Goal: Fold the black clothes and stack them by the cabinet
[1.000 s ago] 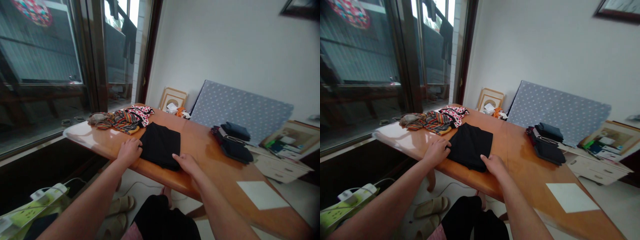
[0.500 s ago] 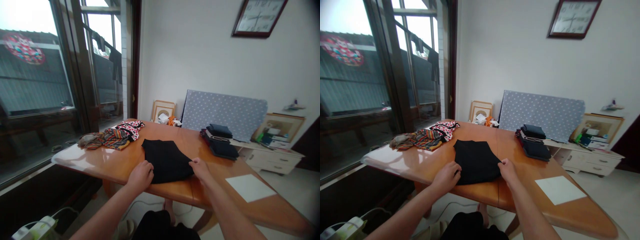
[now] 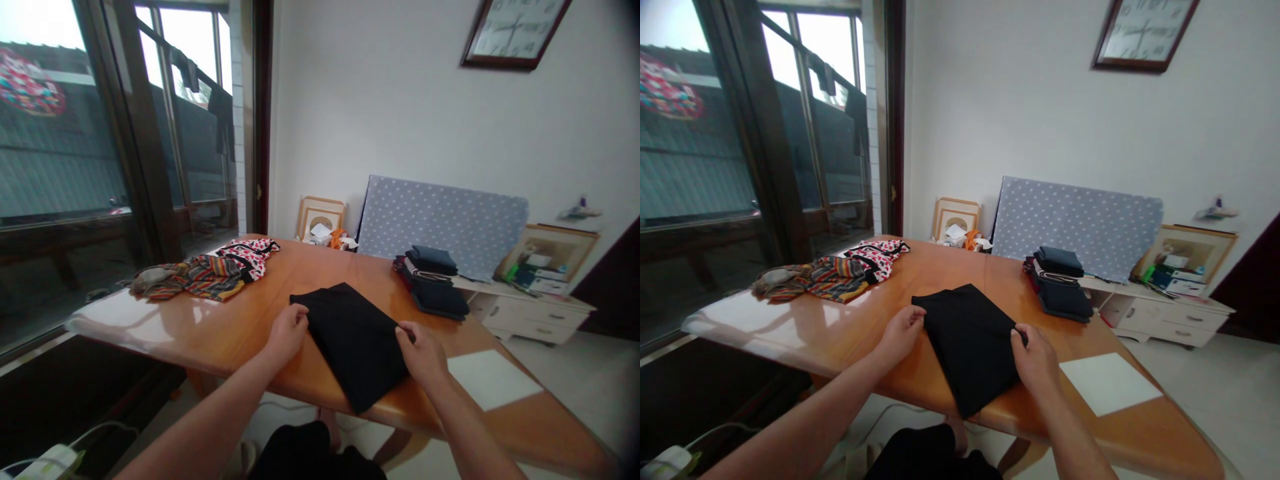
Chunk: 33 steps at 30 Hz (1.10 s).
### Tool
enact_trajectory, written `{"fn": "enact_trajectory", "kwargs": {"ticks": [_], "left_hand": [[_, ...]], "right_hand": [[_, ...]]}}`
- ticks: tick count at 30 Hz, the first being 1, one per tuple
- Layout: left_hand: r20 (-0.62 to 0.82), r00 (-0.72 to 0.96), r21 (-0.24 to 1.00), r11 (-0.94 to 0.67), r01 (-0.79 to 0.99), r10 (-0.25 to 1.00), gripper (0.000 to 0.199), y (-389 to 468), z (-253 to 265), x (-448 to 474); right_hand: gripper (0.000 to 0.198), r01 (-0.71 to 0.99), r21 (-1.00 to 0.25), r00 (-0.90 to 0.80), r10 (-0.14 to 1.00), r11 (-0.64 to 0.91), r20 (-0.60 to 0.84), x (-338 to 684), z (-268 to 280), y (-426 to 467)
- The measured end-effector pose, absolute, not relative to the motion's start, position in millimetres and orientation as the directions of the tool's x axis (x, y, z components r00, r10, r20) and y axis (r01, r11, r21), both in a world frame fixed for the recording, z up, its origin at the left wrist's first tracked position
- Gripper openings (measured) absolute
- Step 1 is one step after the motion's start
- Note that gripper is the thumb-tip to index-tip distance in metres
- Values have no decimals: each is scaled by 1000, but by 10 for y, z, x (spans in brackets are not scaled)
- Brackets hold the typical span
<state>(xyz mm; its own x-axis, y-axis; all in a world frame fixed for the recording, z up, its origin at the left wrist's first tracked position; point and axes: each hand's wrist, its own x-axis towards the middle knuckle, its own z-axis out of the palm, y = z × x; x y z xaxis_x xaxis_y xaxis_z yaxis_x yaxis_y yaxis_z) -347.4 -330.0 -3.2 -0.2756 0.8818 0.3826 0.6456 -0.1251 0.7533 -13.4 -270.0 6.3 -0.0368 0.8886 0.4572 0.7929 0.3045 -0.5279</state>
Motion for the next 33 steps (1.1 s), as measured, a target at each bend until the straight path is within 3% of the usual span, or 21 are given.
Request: {"fn": "enact_trajectory", "kwargs": {"ticks": [2,4,10,15,21,24,28,33], "left_hand": [[290,-407,771,41,636,866,20,-3092,-69,-3770],[271,-433,754,90,651,860,25,-2942,-78,-3987],[338,-356,746,-18,665,871,47,-2664,-96,-4182],[369,-361,779,-73,623,857,38,-2568,-220,-4184],[322,-448,869,-73,489,834,34,-2625,-236,-4246],[294,-489,896,-59,440,821,35,-2627,-221,-4263],[285,-501,908,-64,413,817,35,-2602,-245,-4270],[332,-464,859,-59,509,821,23,-2613,-241,-4271]], "right_hand": [[29,755,-548,-94,886,360,453,-311,96,-2821],[25,707,-581,-155,890,403,429,-494,153,-2883],[20,622,-607,-368,869,495,332,-1137,412,-2862],[31,712,-500,-438,868,493,233,-1766,481,-2792],[49,813,-340,-416,880,472,228,-2413,342,-2670],[41,842,-273,-416,882,466,221,-2554,284,-2578],[14,828,-377,-368,910,415,192,-2518,227,-2383],[16,765,-576,-195,956,287,218,-2390,130,-2165]]}}
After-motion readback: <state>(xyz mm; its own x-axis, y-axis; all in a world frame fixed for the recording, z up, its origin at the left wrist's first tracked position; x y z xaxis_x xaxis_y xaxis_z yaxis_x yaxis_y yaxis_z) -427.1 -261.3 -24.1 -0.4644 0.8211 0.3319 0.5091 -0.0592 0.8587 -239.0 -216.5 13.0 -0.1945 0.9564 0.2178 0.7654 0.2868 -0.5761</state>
